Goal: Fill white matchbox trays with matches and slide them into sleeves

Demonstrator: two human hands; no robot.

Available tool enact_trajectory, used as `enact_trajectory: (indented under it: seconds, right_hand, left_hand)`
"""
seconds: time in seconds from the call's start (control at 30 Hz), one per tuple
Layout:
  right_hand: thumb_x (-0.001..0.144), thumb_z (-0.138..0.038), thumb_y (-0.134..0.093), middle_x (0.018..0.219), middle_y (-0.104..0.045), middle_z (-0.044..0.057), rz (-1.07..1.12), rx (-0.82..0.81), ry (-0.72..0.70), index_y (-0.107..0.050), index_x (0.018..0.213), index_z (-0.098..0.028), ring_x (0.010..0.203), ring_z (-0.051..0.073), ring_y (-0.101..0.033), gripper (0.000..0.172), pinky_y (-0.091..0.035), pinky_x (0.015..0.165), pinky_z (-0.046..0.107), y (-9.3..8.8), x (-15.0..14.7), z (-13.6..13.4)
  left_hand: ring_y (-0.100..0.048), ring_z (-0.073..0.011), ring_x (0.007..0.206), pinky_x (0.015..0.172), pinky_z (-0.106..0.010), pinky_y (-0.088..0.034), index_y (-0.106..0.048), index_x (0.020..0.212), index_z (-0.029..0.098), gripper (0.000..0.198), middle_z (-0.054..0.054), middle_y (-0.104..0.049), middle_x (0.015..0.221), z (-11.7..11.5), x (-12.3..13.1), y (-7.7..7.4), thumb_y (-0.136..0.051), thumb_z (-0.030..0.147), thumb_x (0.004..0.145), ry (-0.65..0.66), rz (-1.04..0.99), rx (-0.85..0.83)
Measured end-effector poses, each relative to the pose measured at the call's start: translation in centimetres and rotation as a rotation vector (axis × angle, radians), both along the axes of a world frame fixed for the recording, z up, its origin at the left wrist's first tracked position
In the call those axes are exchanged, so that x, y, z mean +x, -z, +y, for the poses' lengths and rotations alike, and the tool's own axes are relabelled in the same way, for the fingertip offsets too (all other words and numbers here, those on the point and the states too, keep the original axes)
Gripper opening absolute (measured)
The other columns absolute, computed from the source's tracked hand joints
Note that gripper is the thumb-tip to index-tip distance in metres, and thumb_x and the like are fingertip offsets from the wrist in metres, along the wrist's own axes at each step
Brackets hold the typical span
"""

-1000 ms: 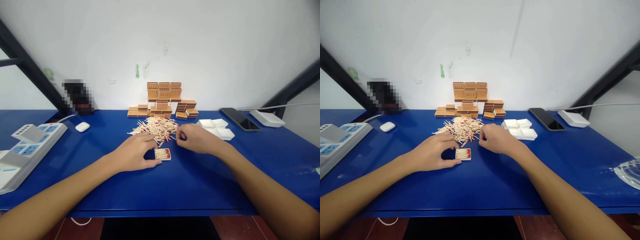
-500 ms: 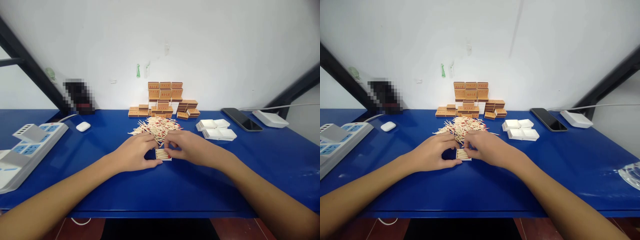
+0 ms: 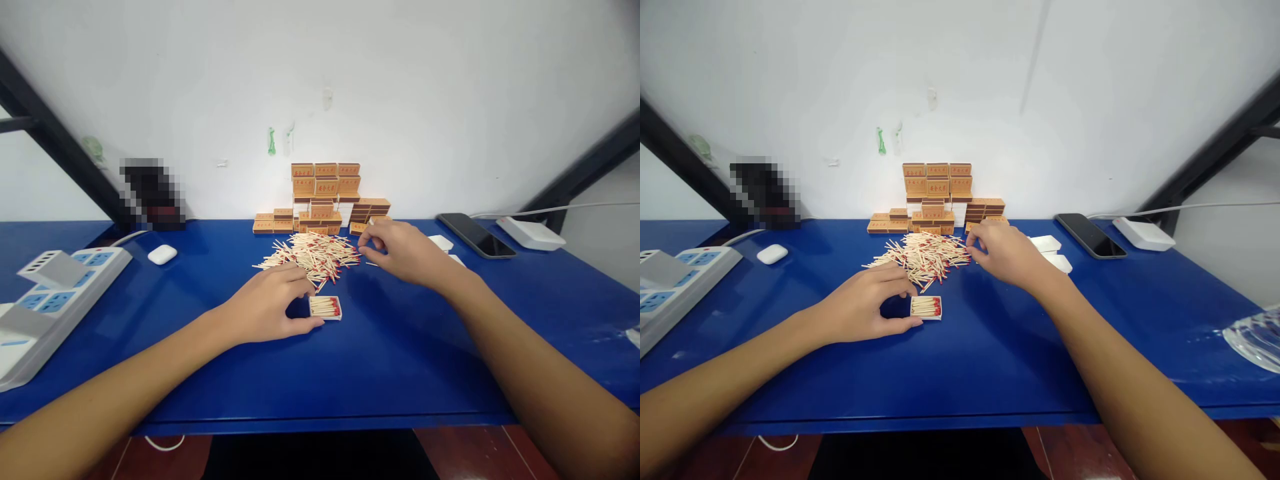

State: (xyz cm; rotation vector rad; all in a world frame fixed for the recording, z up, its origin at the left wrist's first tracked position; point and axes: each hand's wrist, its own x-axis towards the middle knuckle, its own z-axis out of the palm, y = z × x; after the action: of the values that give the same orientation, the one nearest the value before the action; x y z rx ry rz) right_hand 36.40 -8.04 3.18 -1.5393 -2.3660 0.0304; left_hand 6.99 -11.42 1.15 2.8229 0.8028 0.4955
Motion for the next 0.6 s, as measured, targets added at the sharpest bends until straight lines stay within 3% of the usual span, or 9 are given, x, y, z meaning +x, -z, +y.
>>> enact_trajectory:
  seconds: [0.2,0.6]
  right_hand:
    - [0.094,-0.025,-0.061,0.090,-0.065,0.006,0.016,-0.077,-0.198,-0.071,0.109,-0.019,0.080,0.020,-0.057,0.019,-0.040,0.072,0.031,1.6,-0.1,0.7]
    - [0.095,-0.029,-0.060,0.088,-0.066,0.007,0.006,-0.205,-0.147,-0.069,0.094,-0.018,0.077,0.019,-0.056,0.015,-0.038,0.069,0.030,1.7,-0.2,0.7]
  left_hand:
    - [-0.065,-0.0231,0.091,0.078,-0.036,-0.050,-0.071,0.100,0.018,0.033,-0.006,-0.070,0.095,-0.1,-0.1,0.1,-0.071,0.050,0.094,0.004,0.025,0.012]
    - [-0.065,-0.0237,0.092,0.081,-0.037,-0.050,-0.071,0.100,0.017,0.032,-0.006,-0.070,0.097,-0.1,-0.2,0.2,-0.071,0.049,0.094,0.010,0.028,0.015]
